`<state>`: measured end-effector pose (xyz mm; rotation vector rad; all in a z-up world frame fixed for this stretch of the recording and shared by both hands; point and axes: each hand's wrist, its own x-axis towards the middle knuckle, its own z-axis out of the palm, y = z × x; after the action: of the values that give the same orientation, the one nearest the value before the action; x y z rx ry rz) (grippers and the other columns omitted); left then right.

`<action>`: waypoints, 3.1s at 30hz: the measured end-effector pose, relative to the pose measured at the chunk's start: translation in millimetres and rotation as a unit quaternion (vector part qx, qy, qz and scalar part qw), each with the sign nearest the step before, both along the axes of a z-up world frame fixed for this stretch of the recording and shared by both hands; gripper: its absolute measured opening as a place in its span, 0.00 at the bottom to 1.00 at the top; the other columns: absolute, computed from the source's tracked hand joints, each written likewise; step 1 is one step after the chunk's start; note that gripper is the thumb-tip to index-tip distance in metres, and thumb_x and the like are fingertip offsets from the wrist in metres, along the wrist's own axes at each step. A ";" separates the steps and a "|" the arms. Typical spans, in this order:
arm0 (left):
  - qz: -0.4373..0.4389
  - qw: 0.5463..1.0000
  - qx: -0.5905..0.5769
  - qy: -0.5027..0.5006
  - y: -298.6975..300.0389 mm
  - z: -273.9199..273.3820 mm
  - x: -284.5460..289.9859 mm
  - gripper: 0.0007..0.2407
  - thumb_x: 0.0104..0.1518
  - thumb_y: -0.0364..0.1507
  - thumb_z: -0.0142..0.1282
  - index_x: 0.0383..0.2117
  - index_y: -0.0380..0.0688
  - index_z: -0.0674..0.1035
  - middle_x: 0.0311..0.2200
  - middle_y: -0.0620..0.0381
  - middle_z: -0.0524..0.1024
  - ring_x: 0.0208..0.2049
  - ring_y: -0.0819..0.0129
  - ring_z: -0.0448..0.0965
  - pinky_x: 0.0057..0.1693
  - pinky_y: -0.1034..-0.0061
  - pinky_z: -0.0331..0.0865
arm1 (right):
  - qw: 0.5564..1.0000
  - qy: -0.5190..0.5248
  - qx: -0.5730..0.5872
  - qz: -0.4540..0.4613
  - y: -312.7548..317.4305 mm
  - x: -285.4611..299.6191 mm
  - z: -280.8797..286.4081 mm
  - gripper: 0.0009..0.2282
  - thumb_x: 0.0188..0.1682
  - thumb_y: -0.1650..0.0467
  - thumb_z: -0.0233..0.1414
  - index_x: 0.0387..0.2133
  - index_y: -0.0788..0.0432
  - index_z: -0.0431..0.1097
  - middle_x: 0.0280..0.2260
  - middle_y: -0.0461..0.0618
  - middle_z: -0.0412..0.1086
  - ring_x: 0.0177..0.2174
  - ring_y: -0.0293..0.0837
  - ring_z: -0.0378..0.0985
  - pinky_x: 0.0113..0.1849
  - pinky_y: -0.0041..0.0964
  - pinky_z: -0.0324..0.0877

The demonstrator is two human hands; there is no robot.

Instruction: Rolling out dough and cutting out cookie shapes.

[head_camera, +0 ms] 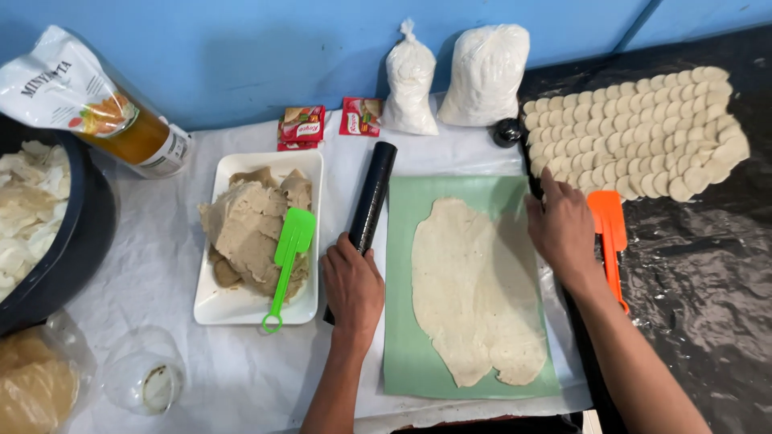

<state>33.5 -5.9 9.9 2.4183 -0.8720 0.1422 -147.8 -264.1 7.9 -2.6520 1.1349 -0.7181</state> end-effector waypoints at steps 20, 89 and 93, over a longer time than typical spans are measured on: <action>0.189 0.979 0.002 -0.071 141.5 16.6 52.3 0.13 0.59 0.27 0.61 0.48 0.33 0.79 0.42 0.43 0.77 0.47 0.44 0.74 0.52 0.56 0.69 | 0.962 -0.061 0.198 0.180 158.6 46.6 48.3 0.18 0.48 0.69 0.57 0.51 0.64 0.72 0.50 0.61 0.73 0.36 0.50 0.83 0.34 0.40 0.79; 0.059 0.978 0.187 -0.066 121.5 53.4 112.3 0.15 0.67 0.38 0.49 0.24 0.43 0.79 0.14 0.45 0.77 0.18 0.47 0.81 0.26 0.55 0.72 | 0.898 0.195 0.194 0.344 238.2 177.4 10.5 0.31 0.50 0.69 0.54 0.61 0.80 0.51 0.23 0.62 0.75 0.22 0.58 0.79 0.26 0.50 0.73; 0.050 0.970 0.202 -0.128 117.1 47.5 122.6 0.15 0.66 0.37 0.50 0.24 0.43 0.78 0.15 0.47 0.78 0.17 0.50 0.81 0.24 0.58 0.72 | 0.901 0.185 0.196 0.340 236.8 176.8 10.5 0.31 0.50 0.69 0.55 0.61 0.79 0.51 0.23 0.62 0.75 0.22 0.58 0.79 0.26 0.51 0.73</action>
<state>156.1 111.2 57.4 2.8728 -0.9689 0.3511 29.0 -27.3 18.4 -2.5930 0.2792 0.1371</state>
